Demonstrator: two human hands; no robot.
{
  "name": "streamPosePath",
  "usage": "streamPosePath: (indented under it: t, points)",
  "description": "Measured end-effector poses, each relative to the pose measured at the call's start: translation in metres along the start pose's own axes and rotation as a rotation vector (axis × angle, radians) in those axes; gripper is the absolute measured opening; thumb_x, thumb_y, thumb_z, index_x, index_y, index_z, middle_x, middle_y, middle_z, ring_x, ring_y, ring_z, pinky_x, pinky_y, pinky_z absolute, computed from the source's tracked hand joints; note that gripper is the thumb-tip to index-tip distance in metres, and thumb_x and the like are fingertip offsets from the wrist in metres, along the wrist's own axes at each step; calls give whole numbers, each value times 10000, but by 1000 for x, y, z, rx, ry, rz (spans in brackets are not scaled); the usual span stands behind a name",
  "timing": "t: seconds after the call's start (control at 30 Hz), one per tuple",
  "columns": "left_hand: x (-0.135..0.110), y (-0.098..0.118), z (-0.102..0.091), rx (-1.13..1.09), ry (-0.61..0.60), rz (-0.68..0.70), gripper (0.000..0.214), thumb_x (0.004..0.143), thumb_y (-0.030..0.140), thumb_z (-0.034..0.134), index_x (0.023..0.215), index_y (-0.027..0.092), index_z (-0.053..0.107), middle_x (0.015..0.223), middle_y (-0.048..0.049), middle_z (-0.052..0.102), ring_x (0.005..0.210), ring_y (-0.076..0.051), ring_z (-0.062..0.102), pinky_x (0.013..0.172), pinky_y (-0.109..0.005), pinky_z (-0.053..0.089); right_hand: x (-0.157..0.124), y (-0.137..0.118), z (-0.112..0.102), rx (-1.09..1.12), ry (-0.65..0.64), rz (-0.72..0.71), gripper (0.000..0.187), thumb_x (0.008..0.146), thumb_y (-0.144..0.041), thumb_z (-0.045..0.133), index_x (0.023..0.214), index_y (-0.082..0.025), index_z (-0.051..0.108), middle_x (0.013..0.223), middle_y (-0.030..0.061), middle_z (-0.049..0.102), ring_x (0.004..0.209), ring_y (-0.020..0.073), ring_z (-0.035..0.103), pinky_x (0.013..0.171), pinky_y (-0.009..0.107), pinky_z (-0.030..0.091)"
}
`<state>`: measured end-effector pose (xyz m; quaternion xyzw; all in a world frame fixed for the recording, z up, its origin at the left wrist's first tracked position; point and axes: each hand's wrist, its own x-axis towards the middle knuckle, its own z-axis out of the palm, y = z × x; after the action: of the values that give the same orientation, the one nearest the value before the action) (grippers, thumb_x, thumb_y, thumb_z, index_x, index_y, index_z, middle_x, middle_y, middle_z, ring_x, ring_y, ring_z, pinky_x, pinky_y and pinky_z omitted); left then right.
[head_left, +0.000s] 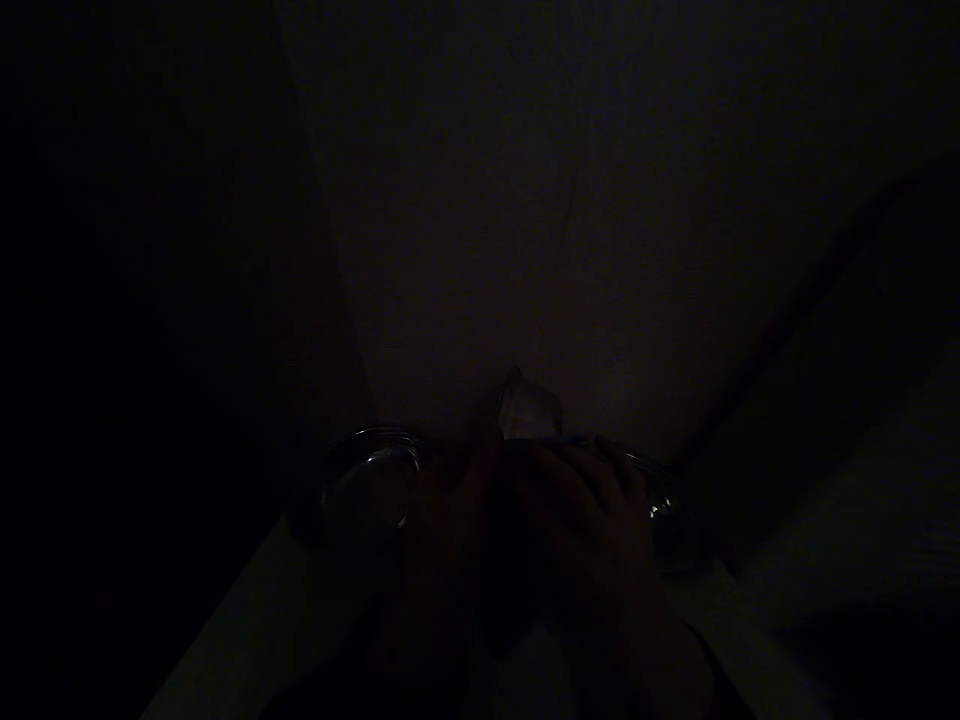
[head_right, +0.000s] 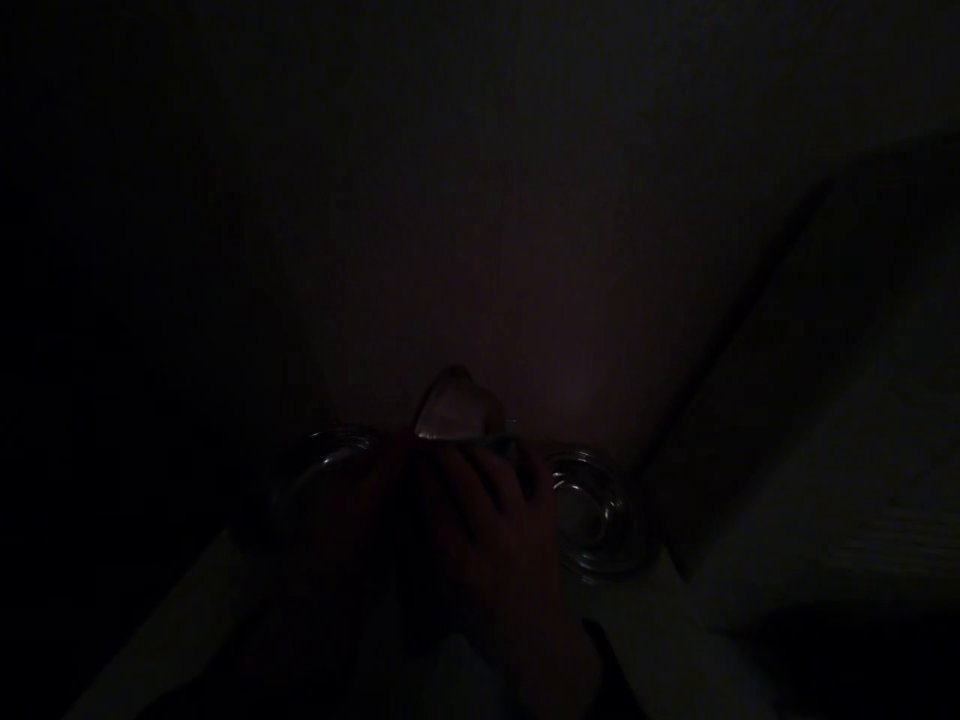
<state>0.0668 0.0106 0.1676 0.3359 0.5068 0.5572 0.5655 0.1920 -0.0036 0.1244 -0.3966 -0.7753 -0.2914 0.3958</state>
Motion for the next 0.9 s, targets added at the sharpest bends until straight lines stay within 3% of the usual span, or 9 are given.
streamPosePath:
  t: [0.13, 0.27, 0.53, 0.7, 0.9]
  points:
    - [-2, -4, -1, 69, -60, 41, 215, 695, 379, 686, 697, 166, 717, 707, -55, 734, 733, -206, 688, 609, -264, 502, 3, 9, -4, -22, -22, 89, 291, 933, -193, 445, 1172, -134, 601, 1153, 127, 654, 1017, 277, 548, 928, 533, 372]
    - [-4, -8, -1, 75, -19, 14, 176, 654, 346, 720, 676, 172, 717, 668, -29, 731, 686, -187, 684, 578, -241, 496, 6, 15, -6, -19, -13, 148, 269, 915, -170, 461, 1138, -124, 606, 1108, 130, 662, 975, 273, 556, 840, 480, 447]
    - [4, -9, -2, -45, 19, 14, 216, 648, 389, 720, 687, 176, 714, 684, -46, 726, 665, -188, 675, 588, -265, 513, 2, 3, -3, 19, -14, 6, 275, 929, -162, 446, 1153, -141, 604, 1137, 106, 661, 1047, 264, 529, 933, 509, 375]
    - [1, -10, -5, -2, -9, 35, 223, 627, 381, 734, 655, 161, 711, 625, -32, 705, 625, -181, 662, 548, -251, 491, 3, 5, -3, 38, 5, 66, 280, 911, -166, 480, 1165, -143, 597, 1148, 120, 646, 1047, 273, 514, 888, 496, 417]
    - [-17, -7, -13, -65, 40, 26, 194, 606, 344, 736, 611, 154, 698, 614, -33, 703, 637, -182, 662, 564, -251, 492, 9, -4, -15, 54, 8, 109, 285, 889, -154, 512, 1157, -115, 603, 1152, 142, 636, 1033, 275, 534, 868, 482, 454]
